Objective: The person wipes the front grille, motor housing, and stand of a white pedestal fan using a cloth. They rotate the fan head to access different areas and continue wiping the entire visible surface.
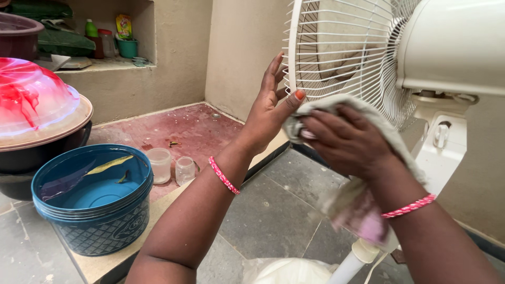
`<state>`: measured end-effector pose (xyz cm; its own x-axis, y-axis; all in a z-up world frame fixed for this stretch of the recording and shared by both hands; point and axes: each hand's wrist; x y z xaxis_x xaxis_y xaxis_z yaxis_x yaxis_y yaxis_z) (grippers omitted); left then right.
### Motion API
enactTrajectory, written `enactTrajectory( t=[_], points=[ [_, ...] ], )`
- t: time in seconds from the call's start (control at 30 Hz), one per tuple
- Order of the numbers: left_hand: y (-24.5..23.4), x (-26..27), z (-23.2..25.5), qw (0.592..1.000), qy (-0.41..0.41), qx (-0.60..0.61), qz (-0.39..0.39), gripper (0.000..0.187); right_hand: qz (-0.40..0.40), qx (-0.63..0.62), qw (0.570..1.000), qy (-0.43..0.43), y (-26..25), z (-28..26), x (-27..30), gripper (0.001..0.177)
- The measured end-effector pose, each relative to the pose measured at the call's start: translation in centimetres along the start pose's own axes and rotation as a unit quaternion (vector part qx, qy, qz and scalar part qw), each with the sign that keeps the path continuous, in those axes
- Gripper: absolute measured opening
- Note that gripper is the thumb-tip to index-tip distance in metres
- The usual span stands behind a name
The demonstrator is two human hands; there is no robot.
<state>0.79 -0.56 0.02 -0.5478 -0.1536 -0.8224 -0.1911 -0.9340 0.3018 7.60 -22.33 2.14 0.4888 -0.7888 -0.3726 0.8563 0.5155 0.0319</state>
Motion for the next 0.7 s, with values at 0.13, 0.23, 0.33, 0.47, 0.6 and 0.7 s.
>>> enactTrajectory(
  t=[0.13,0.23,0.33,0.47,0.6,0.7],
  points=[
    [0.2,0.0,0.6,0.998,-0.042,-0.03,0.025,0.102,-0.012,0.021,0.991,0.131,0.3,2.4,2.4,0.021],
    [0.4,0.1,0.8,0.998,-0.042,-0.047,0.029,0.101,0.007,-0.062,0.96,0.272,0.1,1.7,3.2,0.025],
    [0.4,0.1,0.6,0.998,-0.034,-0.047,0.027,0.102,0.016,-0.04,0.968,0.246,0.6,-0.7,1.2,0.017],
    [-0.2,0.4,-0.1,1.0,0.004,-0.008,0.001,0.098,0.009,-0.026,0.994,0.107,-0.1,-3.6,-2.9,0.014],
    [-0.7,0.3,-0.4,0.999,0.034,-0.035,-0.02,0.093,-0.032,0.009,0.999,0.002,-0.5,-2.0,-4.9,0.021],
    [-0.3,0.1,-0.6,1.0,0.006,-0.001,-0.013,0.096,-0.013,0.058,0.998,-0.019,-0.8,0.5,-4.2,0.025]
  ],
)
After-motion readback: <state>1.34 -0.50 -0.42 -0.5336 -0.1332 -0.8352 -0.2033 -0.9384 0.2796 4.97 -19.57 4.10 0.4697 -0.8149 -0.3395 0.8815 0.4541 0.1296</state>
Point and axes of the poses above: each hand's wrist, its own x-axis away from the middle knuckle, its own y-axis out of the palm, z = x × y, and after that the axes turned 13 degrees about x, right-handed
